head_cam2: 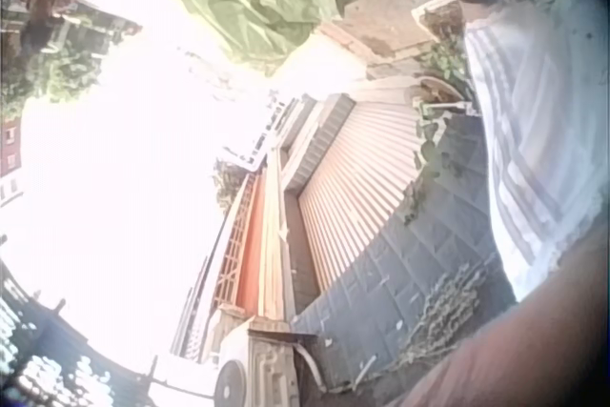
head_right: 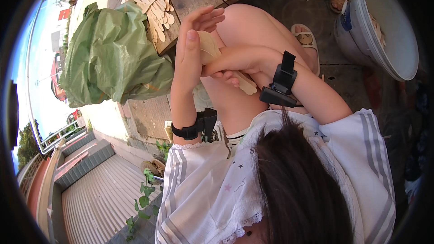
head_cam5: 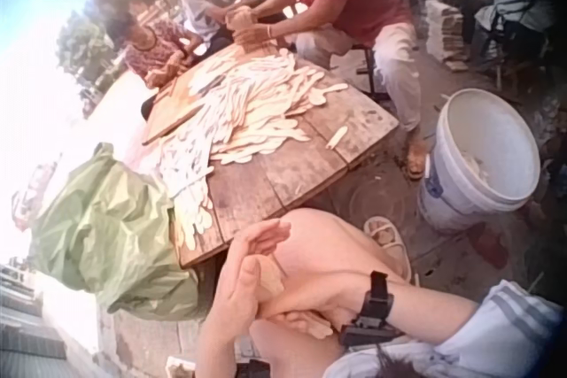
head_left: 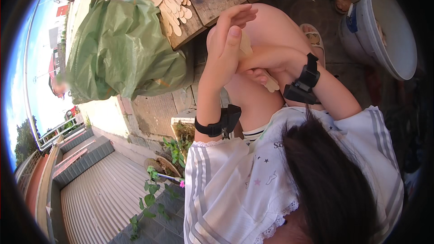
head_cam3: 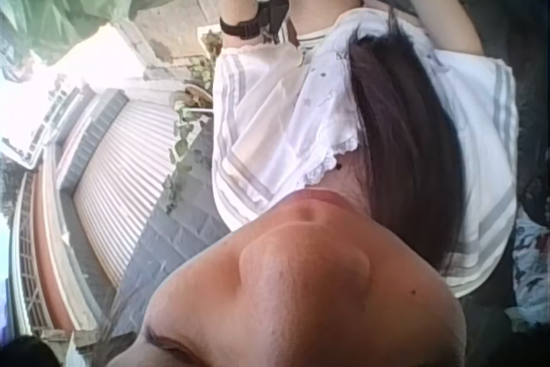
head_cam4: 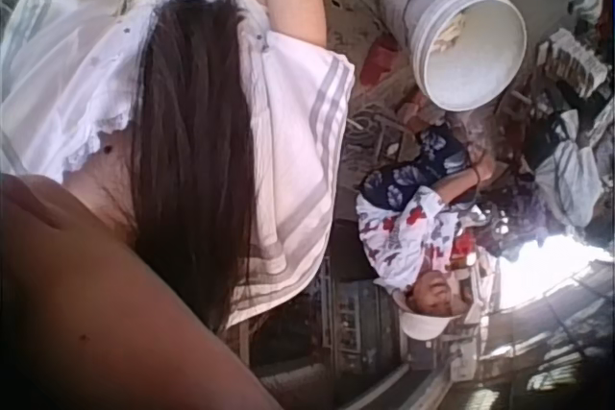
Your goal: Sorting and stacking wooden spoons or spatulas at a manufacturing site.
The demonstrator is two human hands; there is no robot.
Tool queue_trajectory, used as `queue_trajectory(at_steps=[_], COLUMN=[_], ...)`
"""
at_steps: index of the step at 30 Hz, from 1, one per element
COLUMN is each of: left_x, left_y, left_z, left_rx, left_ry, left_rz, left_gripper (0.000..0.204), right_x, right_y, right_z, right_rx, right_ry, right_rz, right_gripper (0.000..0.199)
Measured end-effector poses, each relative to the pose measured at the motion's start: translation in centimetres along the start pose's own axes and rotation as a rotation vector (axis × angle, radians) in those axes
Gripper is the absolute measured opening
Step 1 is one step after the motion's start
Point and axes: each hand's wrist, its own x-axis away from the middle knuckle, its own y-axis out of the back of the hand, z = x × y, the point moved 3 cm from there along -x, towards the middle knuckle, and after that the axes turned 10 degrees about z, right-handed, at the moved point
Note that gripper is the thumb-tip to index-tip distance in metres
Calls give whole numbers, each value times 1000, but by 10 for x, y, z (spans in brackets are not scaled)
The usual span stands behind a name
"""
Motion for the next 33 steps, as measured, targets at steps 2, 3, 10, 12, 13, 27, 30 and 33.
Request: queue_trajectory(at_steps=[2, 3, 10, 12, 13, 27, 30, 33], left_x=[-4, -6, -10, -4, -1, -24, -14, -23], left_y=[-11, -14, -14, -15, -13, 131, 150, 138], left_z=[3, 0, -11, -15, -15, 60, 117, 134], left_rx=[143, 266, -104, -116, -121, -313, -806, -1109], left_ry=[-4, 101, 337, 297, 259, 377, 506, 644], left_rz=[148, 147, 257, 156, 65, -476, -439, -295], left_gripper=[48, 48, 57, 55, 53, 36, 49, 66], right_x=[-1, 0, -1, 1, 2, 2, -7, -7], right_y=[2, 5, 9, 14, 13, 5, 15, 14], right_z=[-5, -5, -17, -10, 0, 14, 2, 4], right_rx=[-72, -74, 43, 61, 251, 241, 217, 238], right_ry=[24, 24, 198, 273, 42, 199, 85, 79], right_rz=[197, 197, -131, -375, -321, -205, -195, -208], right_gripper=[35, 35, 32, 27, 18, 24, 23, 22])
